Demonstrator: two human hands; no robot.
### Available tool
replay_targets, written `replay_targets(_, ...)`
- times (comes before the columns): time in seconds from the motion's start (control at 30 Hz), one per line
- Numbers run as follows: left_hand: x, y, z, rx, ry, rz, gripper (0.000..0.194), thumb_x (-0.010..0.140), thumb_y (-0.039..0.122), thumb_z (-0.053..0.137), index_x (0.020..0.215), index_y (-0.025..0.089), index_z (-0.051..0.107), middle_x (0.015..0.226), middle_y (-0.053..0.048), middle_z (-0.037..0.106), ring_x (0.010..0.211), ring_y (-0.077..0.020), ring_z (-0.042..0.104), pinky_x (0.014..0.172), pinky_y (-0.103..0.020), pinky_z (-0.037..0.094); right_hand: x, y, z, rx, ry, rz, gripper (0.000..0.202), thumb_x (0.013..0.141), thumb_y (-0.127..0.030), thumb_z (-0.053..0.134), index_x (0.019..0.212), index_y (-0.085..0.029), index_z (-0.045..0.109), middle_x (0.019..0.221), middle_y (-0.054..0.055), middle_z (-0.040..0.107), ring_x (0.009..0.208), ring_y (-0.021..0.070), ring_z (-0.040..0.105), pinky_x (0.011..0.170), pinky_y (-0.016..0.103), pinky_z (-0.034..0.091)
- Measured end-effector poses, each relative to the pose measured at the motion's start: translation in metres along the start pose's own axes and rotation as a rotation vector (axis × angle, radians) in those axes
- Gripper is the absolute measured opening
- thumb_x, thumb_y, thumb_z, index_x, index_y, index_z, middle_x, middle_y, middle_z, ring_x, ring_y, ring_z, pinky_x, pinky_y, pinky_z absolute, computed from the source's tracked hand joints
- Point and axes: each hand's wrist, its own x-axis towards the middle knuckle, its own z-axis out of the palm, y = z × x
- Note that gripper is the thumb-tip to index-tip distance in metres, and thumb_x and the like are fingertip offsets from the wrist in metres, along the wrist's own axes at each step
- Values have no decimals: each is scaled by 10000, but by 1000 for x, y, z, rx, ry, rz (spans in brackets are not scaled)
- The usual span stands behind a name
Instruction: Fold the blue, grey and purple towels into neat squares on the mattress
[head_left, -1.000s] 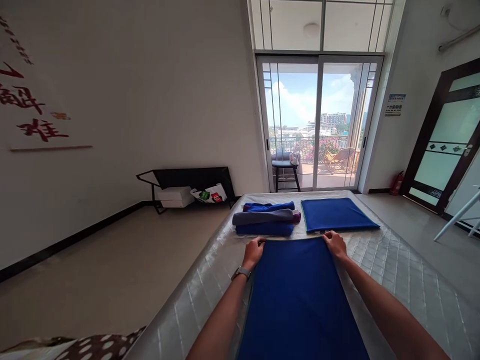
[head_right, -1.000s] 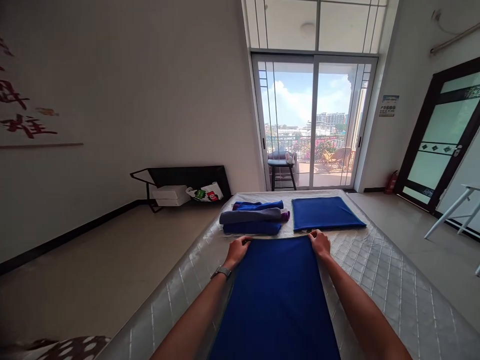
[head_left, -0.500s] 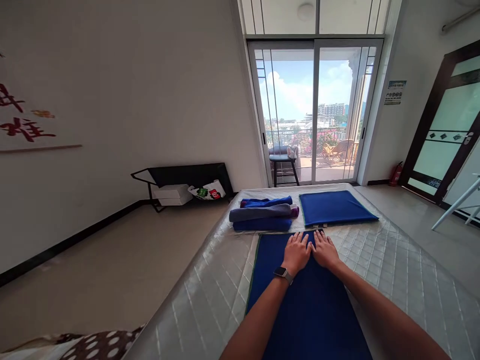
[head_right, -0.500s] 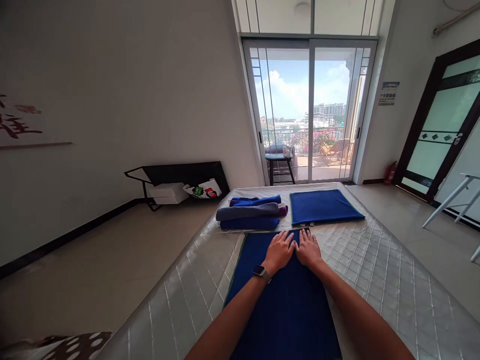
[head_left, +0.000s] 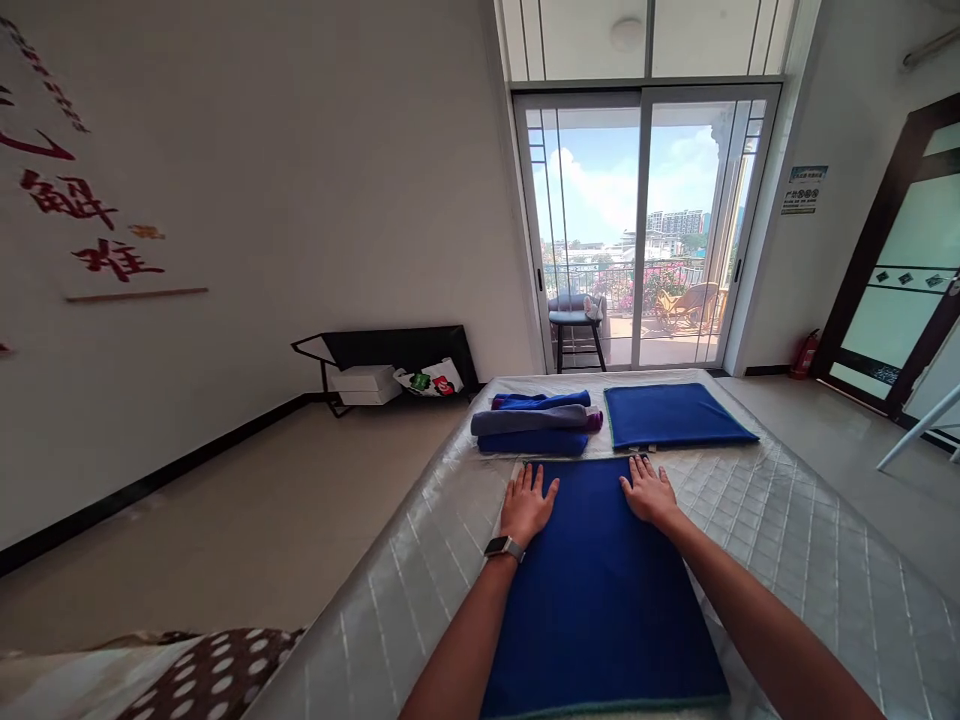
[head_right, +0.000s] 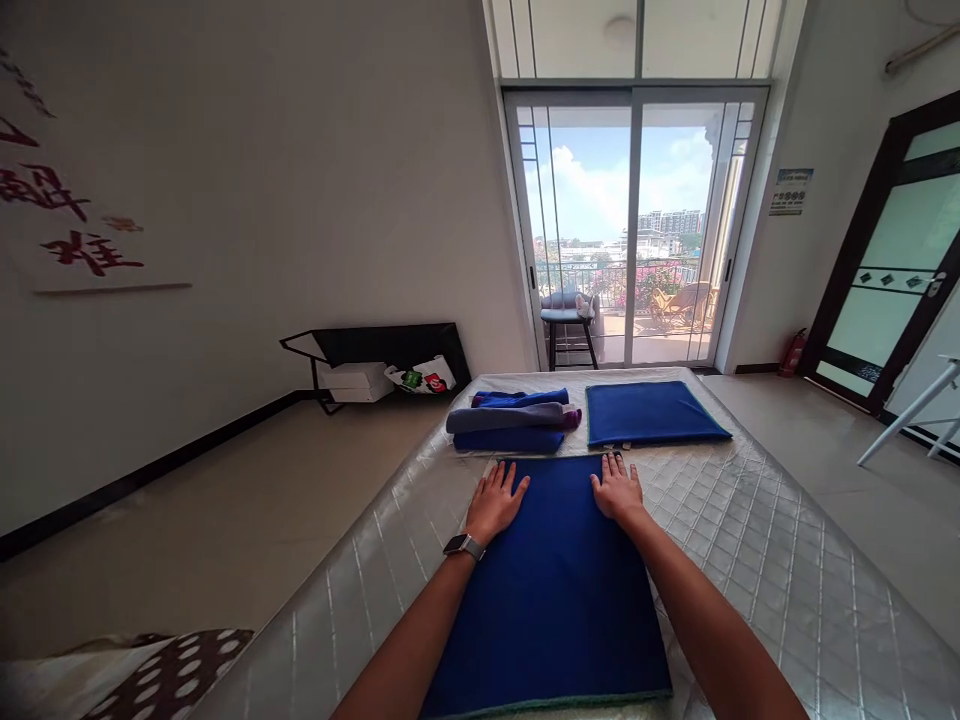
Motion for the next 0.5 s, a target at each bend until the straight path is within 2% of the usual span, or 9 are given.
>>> replay_targets(0.13, 1, -11, 5, 5, -2, -8, 772, 980, 589, 150, 1521, 74, 344, 1591, -180, 327, 1488, -312, 257, 1201, -453, 218, 1, 3, 1, -6, 11, -20, 649, 1013, -422, 168, 1587, -117, 180, 1647, 79, 178, 1526, 174, 95, 1217, 401, 52)
replay_targets(0.3, 9, -5, 5, -3, 18, 11, 736, 982, 564, 205, 1508, 77, 372, 1559, -215, 377, 1467, -379, 279, 1176, -542, 219, -1, 1, -1, -9, 18, -9, 653, 1014, -426, 171, 1588, -116, 169, 1649, 75, 189, 1526, 160, 81, 1223, 384, 52)
replay_targets(0.4, 17, 18, -1, -14, 47, 74, 673, 997, 513, 207, 1486, 102, 419, 1517, -216, 445, 1452, -396, 300, 1157, -594, 212, -2, 0, -4, -10, 16, -9, 655, 1012, -428, 170, 1587, -114, 170, 1652, 71, 174, 1526, 156, 72, 1224, 378, 55)
replay_targets(0.5, 20, 64, -2, -32, 72, 181, 631, 1015, 456, 185, 1463, 101, 453, 1514, -203, 456, 1447, -342, 329, 1179, -540, 211, -2, 1, -4, -9, 16, -12, 651, 1011, -405, 169, 1583, -95, 178, 1651, 83, 176, 1526, 163, 83, 1224, 390, 72)
